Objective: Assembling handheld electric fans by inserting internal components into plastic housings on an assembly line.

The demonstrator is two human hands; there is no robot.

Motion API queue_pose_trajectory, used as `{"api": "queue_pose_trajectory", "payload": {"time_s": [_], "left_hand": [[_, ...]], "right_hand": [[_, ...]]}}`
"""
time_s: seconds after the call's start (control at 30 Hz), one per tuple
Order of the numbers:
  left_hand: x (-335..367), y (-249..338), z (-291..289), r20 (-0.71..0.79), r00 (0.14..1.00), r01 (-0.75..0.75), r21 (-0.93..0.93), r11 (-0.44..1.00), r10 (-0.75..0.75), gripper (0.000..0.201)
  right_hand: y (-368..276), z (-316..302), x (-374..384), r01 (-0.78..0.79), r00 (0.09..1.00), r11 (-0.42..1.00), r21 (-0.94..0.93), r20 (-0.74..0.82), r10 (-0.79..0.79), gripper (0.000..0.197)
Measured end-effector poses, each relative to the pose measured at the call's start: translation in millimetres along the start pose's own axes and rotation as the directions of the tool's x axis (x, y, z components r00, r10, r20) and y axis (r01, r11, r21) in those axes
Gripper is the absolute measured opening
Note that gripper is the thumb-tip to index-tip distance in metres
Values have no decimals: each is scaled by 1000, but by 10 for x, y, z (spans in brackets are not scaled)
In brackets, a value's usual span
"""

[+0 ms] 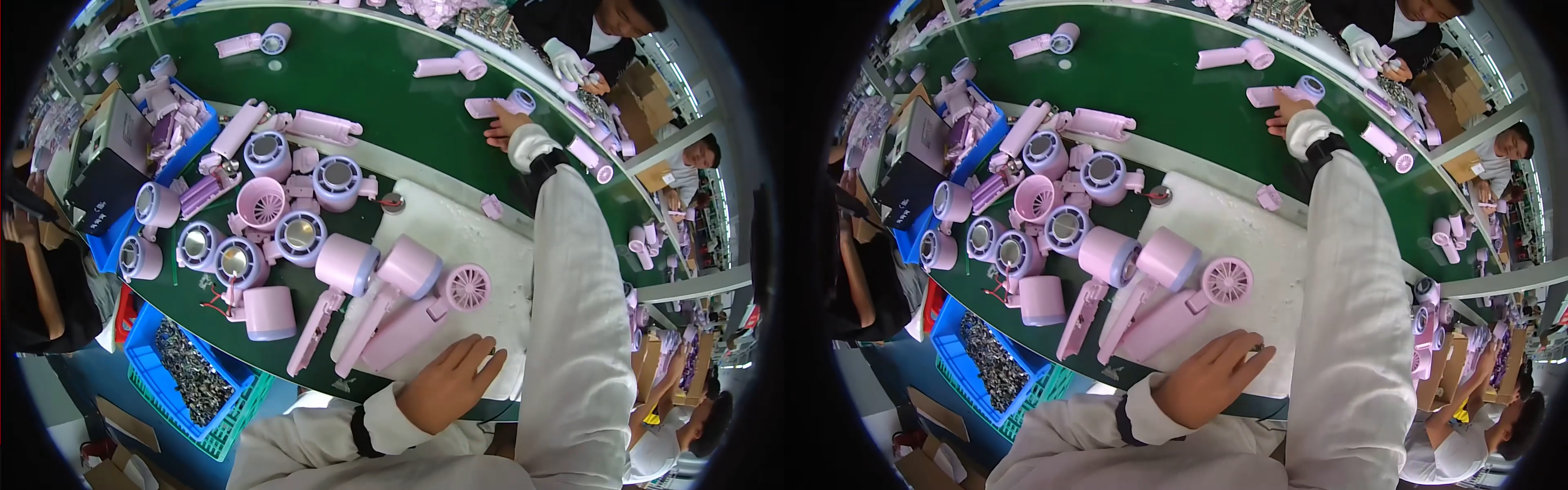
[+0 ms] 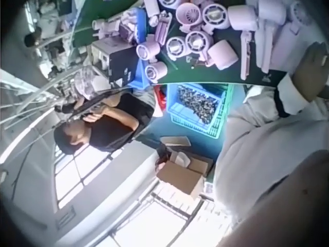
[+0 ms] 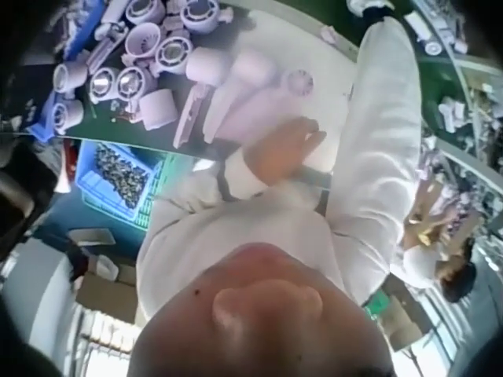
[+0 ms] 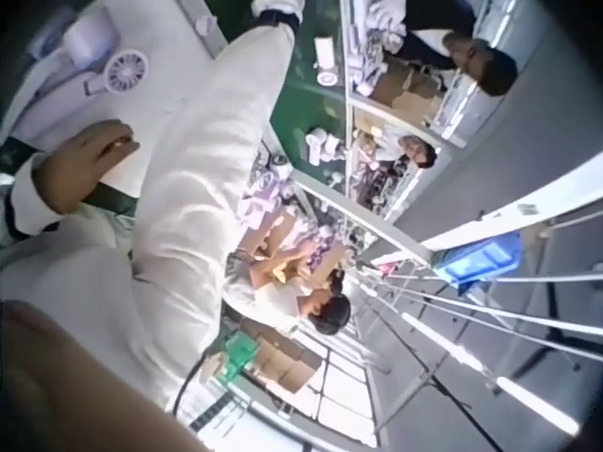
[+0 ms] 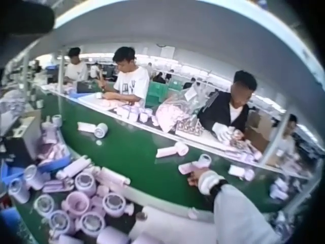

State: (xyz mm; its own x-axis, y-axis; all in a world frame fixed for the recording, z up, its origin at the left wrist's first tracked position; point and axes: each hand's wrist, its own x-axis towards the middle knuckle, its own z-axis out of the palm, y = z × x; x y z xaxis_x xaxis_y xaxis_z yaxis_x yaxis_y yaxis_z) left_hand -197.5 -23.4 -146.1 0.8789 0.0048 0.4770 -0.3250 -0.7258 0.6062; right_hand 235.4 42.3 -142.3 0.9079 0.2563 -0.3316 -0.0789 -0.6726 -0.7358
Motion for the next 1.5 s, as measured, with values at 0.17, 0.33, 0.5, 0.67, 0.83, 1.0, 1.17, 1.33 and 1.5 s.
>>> {"api": "queue_pose_trajectory", "payload": {"time_s": [0.17, 0.33, 0.5, 0.67, 0.83, 1.0, 1.17, 1.33, 1.5], "left_hand": [[-79, -74, -95, -17, 991, 131, -28, 991, -131, 41], [-101, -139, -221, -33, 978, 203, -81, 976, -206, 39], [-171, -230, -205, 6, 954, 292, -246, 924, -299, 38], [-211, -251, -283, -54, 975, 186, -320, 929, -214, 35], [-268, -199, -482, 92, 972, 233, -412, 881, -215, 33], [-362, -269, -375, 3, 945, 235, -701, 674, -326, 33], [-363, -288, -425, 33, 990, 117, -724, 679, -136, 30], [-314, -156, -353, 240, 911, 401, -709, 580, -336, 28], [-358, -213, -266, 247, 881, 420, -801, 427, -403, 29]], "right_hand": [[194, -273, 344, -174, 980, 900, 401, 161, 117, 21], [8, -851, -1061, -169, 925, 885, 434, 380, -9, 16], [214, -1253, -2796, -147, 896, 977, 153, 439, 66, 25], [805, -1033, -3682, -194, 865, 980, 30, 477, 157, 31], [1348, -534, -3965, -210, 841, 976, 57, 519, 151, 25], [1421, -294, -4009, 549, 834, 752, -366, 299, -464, 14], [1381, -267, -3827, 732, 631, 500, -463, 184, -754, 18], [1409, -295, -3689, 833, 542, 468, -293, 267, -797, 24], [1367, -192, -3736, 777, 624, 583, -238, 167, -763, 20]]}}
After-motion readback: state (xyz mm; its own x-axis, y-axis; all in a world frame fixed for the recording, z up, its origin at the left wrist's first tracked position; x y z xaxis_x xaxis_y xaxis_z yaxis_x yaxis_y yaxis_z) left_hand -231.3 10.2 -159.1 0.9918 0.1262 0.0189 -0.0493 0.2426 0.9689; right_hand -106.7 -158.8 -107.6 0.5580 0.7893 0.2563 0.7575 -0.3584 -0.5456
